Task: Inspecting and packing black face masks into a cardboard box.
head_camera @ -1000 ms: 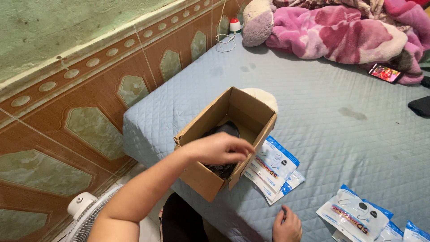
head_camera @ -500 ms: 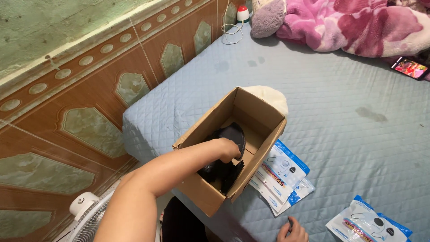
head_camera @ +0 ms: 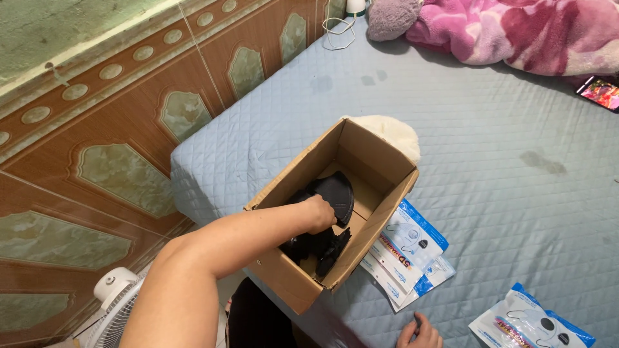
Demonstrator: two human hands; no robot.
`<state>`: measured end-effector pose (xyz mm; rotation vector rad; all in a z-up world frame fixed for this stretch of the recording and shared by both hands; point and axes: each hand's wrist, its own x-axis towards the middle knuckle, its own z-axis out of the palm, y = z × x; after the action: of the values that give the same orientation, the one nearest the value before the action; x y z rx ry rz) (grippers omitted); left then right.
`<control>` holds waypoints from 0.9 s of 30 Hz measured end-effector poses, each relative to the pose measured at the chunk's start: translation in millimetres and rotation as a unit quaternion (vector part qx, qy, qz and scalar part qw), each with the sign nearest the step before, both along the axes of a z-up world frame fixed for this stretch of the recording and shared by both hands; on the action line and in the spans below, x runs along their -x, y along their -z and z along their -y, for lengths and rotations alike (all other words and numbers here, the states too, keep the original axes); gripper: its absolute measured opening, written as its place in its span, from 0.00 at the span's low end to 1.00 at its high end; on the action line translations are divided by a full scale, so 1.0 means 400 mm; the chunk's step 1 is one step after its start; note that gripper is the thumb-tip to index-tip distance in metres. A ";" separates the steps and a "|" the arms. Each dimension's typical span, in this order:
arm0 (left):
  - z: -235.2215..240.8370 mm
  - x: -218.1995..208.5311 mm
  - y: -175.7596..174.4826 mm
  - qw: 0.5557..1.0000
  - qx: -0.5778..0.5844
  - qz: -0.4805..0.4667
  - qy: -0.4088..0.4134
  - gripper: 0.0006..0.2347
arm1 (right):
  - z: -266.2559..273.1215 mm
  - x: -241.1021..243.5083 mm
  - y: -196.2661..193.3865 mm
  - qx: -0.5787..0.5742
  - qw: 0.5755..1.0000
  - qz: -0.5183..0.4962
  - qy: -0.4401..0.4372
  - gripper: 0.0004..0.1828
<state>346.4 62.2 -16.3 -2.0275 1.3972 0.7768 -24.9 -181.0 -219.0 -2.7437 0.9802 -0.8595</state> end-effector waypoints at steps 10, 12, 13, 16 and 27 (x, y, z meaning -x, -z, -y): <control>-0.082 -0.020 0.005 0.996 0.082 0.015 0.008 0.23 | -0.015 0.003 -0.046 -0.002 0.999 -0.034 0.000 0.15; -0.090 -0.025 -0.014 0.998 0.059 0.003 0.029 0.25 | -0.015 0.001 -0.047 0.006 0.999 -0.043 0.010 0.17; -0.096 -0.028 -0.015 0.998 0.059 0.002 0.029 0.25 | -0.016 0.002 -0.048 0.006 0.999 -0.044 0.009 0.17; -0.114 -0.035 -0.012 0.996 0.079 0.009 0.039 0.23 | -0.018 0.003 -0.051 0.007 1.000 -0.018 -0.001 0.15; -0.148 -0.031 -0.015 0.992 0.112 0.009 0.063 0.15 | -0.044 0.004 -0.102 0.045 0.999 -0.015 -0.005 0.12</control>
<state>358.7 121.3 -10.5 -2.0797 1.6483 0.5681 -26.7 -163.3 -178.1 -2.8411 0.9550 -0.8848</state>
